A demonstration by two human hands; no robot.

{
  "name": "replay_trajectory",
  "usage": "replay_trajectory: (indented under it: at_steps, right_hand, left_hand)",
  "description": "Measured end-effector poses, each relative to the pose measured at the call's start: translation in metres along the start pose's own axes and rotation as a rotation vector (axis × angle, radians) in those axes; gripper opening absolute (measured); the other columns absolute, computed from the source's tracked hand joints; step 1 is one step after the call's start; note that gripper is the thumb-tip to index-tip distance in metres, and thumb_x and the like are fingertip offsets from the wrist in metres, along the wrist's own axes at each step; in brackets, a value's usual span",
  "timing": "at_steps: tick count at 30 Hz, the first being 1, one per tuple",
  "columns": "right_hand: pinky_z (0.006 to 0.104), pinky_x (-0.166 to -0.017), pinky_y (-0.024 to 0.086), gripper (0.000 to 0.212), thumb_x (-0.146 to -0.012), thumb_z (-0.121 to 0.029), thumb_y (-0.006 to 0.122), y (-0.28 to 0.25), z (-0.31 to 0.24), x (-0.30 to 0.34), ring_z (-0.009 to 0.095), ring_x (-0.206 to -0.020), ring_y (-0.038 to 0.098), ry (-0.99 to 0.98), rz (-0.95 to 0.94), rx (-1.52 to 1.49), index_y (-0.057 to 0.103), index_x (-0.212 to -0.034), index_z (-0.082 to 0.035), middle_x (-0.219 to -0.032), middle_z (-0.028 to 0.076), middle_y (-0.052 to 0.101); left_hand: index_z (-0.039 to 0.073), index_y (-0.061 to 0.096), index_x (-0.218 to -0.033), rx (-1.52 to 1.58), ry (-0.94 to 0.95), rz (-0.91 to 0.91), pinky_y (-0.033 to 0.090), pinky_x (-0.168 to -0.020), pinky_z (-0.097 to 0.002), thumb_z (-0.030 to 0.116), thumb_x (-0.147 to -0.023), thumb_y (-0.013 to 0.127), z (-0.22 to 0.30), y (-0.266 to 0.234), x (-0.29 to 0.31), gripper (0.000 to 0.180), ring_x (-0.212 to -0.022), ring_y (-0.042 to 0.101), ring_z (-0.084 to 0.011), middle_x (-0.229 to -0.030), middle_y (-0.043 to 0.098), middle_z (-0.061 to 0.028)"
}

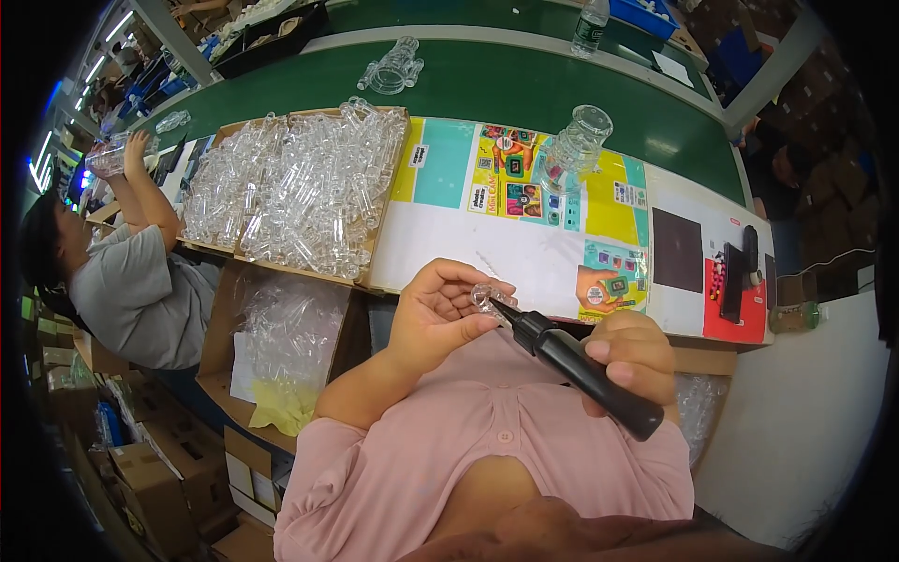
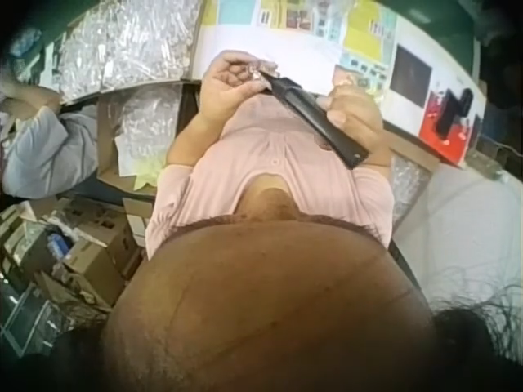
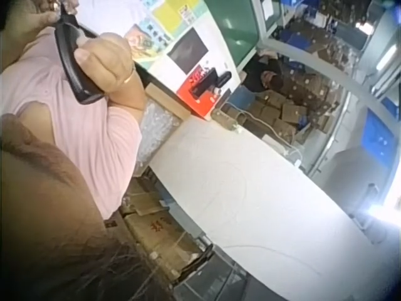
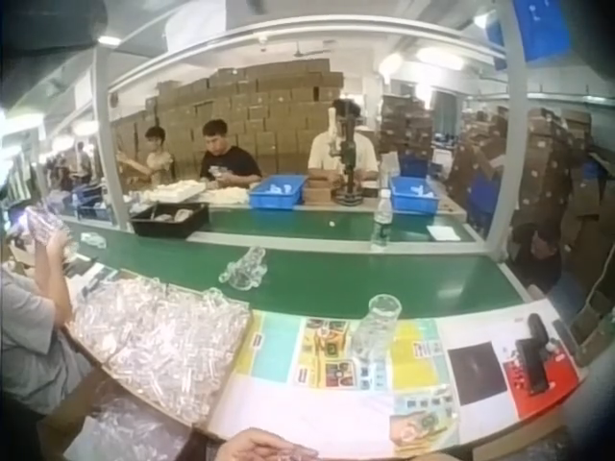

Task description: Inspecting and cleaning glass jars and small metal components at a factory workstation.

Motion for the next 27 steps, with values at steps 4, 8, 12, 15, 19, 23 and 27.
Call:
replay_trajectory:
  at_steps: [4, 8, 12, 15, 19, 23, 27]
  right_hand:
    - [0.0338, -0.054, 0.047, 0.053, -0.072, -0.021, 0.073, 0.007, -0.002, 0.0, 0.026, -0.072, 0.059, -0.106, -0.105, -0.051, 0.042, -0.112, -0.005, -0.104, 0.015, 0.053]
    - [0.0276, -0.042, 0.038, 0.029, -0.069, -0.001, 0.061, 0.01, -0.022, -0.006, 0.019, -0.052, 0.052, -0.381, 0.023, 0.021, 0.05, -0.095, 0.006, -0.086, 0.021, 0.056]
    - [0.0262, -0.04, 0.035, 0.027, -0.068, 0.0, 0.06, 0.014, -0.027, -0.005, 0.018, -0.05, 0.05, -0.424, 0.015, 0.045, 0.051, -0.092, 0.006, -0.085, 0.021, 0.056]
    - [0.0252, -0.04, 0.034, 0.027, -0.068, 0.0, 0.06, 0.015, -0.029, -0.004, 0.017, -0.05, 0.049, -0.443, 0.012, 0.063, 0.051, -0.092, 0.007, -0.085, 0.021, 0.056]
    - [0.0255, -0.04, 0.034, 0.028, -0.068, -0.002, 0.061, 0.015, -0.026, -0.002, 0.017, -0.05, 0.049, -0.421, 0.017, 0.075, 0.051, -0.093, 0.007, -0.085, 0.02, 0.056]
    - [0.0266, -0.041, 0.037, 0.03, -0.067, 0.0, 0.062, 0.011, -0.019, -0.006, 0.018, -0.052, 0.051, -0.343, -0.026, 0.043, 0.051, -0.094, 0.007, -0.085, 0.02, 0.057]
    - [0.0289, -0.046, 0.042, 0.028, -0.073, -0.004, 0.062, 0.001, 0.005, -0.004, 0.021, -0.057, 0.056, -0.12, 0.029, 0.027, 0.053, -0.099, 0.003, -0.086, 0.018, 0.058]
  left_hand:
    - [0.0, 0.043, -0.102, 0.014, 0.018, 0.03, 0.047, -0.087, -0.0332, -0.01, -0.074, 0.063, 0.001, -0.001, 0.0, 0.036, -0.101, 0.057, -0.023, -0.106, 0.057, -0.0211]
    - [0.0, 0.043, -0.102, -0.228, 0.169, 0.086, 0.047, -0.087, -0.0334, -0.01, -0.073, 0.064, 0.015, -0.003, 0.001, 0.037, -0.101, 0.057, -0.0228, -0.105, 0.057, -0.0207]
    - [0.0, 0.044, -0.101, -0.388, 0.318, 0.084, 0.047, -0.086, -0.0331, -0.011, -0.072, 0.064, 0.029, 0.001, 0.003, 0.037, -0.101, 0.057, -0.0233, -0.104, 0.058, -0.0203]
    - [0.0, 0.046, -0.1, -0.513, 0.419, 0.106, 0.047, -0.085, -0.0325, -0.012, -0.07, 0.066, 0.037, 0.002, 0.006, 0.038, -0.1, 0.057, -0.024, -0.104, 0.058, -0.0198]
    - [0.001, 0.047, -0.101, -0.613, 0.473, 0.107, 0.047, -0.084, -0.0334, -0.013, -0.069, 0.066, 0.039, 0.003, 0.008, 0.04, -0.099, 0.058, -0.0261, -0.104, 0.058, -0.0208]
    - [0.002, 0.049, -0.102, -0.839, 0.541, 0.098, 0.046, -0.086, -0.0349, -0.014, -0.068, 0.065, 0.042, 0.006, 0.014, 0.041, -0.099, 0.058, -0.0282, -0.105, 0.057, -0.0226]
    - [0.002, 0.051, -0.103, -0.854, 0.571, 0.1, 0.046, -0.086, -0.0345, -0.014, -0.067, 0.065, 0.042, 0.006, 0.012, 0.042, -0.099, 0.058, -0.0286, -0.106, 0.057, -0.0229]
Point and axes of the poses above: each hand's wrist, its own x-axis away from the middle knuckle, its own y-axis out of the palm, z = x × y, the point moved 10 cm from there along -x, towards the middle knuckle
